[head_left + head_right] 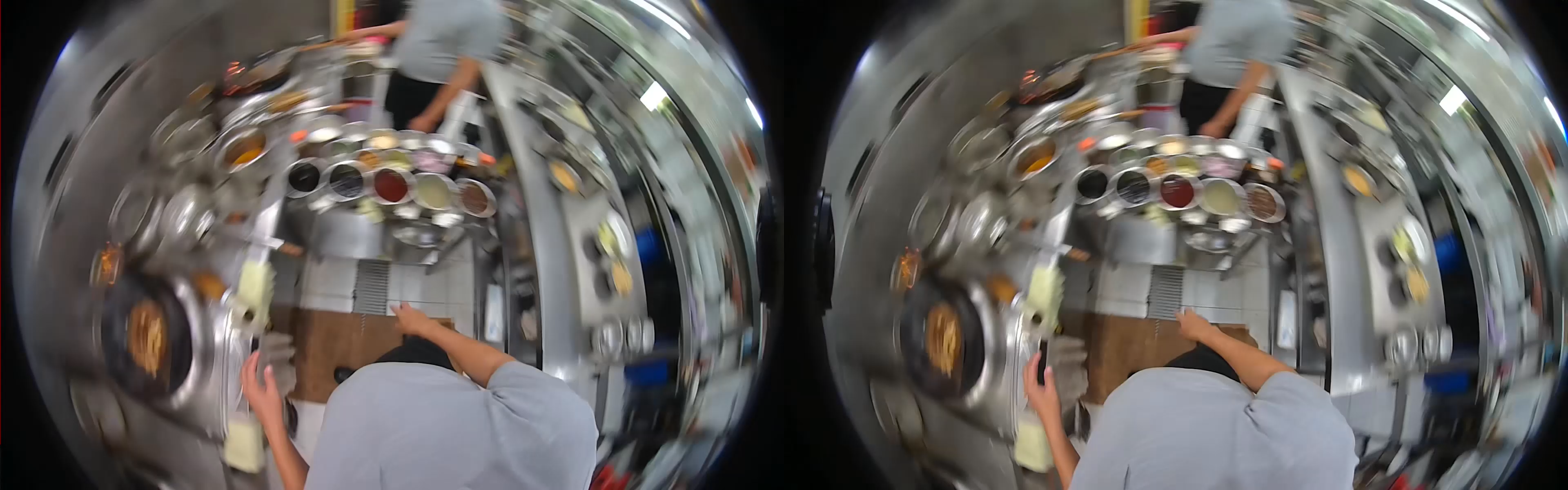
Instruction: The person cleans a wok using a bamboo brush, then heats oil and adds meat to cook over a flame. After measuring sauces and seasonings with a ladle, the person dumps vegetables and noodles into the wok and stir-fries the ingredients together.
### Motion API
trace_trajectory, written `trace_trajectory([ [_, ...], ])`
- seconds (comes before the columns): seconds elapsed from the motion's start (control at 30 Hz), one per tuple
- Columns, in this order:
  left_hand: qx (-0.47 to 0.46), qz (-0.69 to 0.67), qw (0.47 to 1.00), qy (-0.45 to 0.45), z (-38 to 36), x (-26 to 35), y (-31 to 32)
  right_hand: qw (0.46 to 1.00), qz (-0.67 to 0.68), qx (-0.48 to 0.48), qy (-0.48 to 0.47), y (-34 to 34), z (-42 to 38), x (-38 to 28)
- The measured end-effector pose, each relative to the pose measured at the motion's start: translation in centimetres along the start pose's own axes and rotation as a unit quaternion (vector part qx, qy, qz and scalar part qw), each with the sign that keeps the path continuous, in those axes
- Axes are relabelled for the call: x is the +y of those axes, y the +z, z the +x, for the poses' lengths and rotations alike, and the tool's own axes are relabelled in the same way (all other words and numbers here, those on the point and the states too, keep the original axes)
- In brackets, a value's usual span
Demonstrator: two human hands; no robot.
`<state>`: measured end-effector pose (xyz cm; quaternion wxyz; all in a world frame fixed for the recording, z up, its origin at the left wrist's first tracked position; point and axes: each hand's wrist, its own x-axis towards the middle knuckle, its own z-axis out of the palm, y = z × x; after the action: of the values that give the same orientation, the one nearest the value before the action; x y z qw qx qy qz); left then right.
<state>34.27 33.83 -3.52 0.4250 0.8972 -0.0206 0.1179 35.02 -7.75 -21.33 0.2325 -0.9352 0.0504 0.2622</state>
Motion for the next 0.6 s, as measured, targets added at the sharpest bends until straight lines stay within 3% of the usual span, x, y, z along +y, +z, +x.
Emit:
trace_trajectory([
  [0.03,-0.032,-0.011,0.999,0.038,0.3,0.9,1.3,0.997,-0.004,-0.052,0.052,0.2,-2.4,2.1],
  [0.07,-0.057,-0.015,0.998,0.029,0.7,1.7,2.7,0.996,0.022,-0.031,0.078,1.0,-3.8,4.8],
  [0.13,-0.097,-0.016,0.995,0.035,1.1,4.1,5.7,0.989,-0.049,-0.14,0.026,3.6,-5.8,11.4],
  [0.17,-0.17,0.03,0.983,0.061,1.0,5.5,7.3,0.99,-0.032,-0.129,0.038,3.5,-7.6,13.2],
  [0.2,-0.237,0.078,0.965,0.085,1.0,6.6,9.0,0.997,0.072,0.032,-0.009,3.0,-9.5,14.6],
  [0.23,-0.25,0.078,0.96,0.101,1.0,7.9,10.7,0.966,0.167,0.193,-0.053,2.3,-11.2,16.1],
  [0.3,-0.427,0.18,0.878,0.12,0.6,10.7,14.6,0.915,0.236,0.326,0.026,-0.6,-13.5,19.9],
  [0.37,-0.466,0.189,0.856,0.121,-0.1,13.8,18.9,0.773,0.446,0.44,0.1,-5.0,-16.2,25.4],
  [0.4,-0.469,0.186,0.851,0.147,-0.8,16.6,21.0,0.714,0.471,0.501,0.132,-8.3,-18.7,28.5],
  [0.43,-0.472,0.183,0.845,0.172,-1.6,19.2,23.1,0.567,0.588,0.563,0.127,-9.7,-19.4,33.9],
  [0.47,-0.477,0.19,0.839,0.179,-2.2,21.3,25.3,0.476,0.597,0.622,0.171,-13.1,-22.4,37.6],
  [0.5,-0.499,0.167,0.825,0.205,-2.8,23.2,27.6,0.365,0.591,0.702,0.156,-14.8,-24.3,42.2],
  [0.53,-0.521,0.143,0.81,0.228,-3.4,25.2,29.7,0.291,0.646,0.691,0.144,-14.4,-26.2,50.6],
  [0.57,-0.524,0.148,0.806,0.232,-3.9,27.8,31.6,0.135,0.634,0.734,0.201,-17.5,-29.0,52.3],
  [0.6,-0.572,0.127,0.772,0.245,-4.2,30.7,33.4,0.07,0.638,0.731,0.232,-19.6,-31.8,55.1],
])
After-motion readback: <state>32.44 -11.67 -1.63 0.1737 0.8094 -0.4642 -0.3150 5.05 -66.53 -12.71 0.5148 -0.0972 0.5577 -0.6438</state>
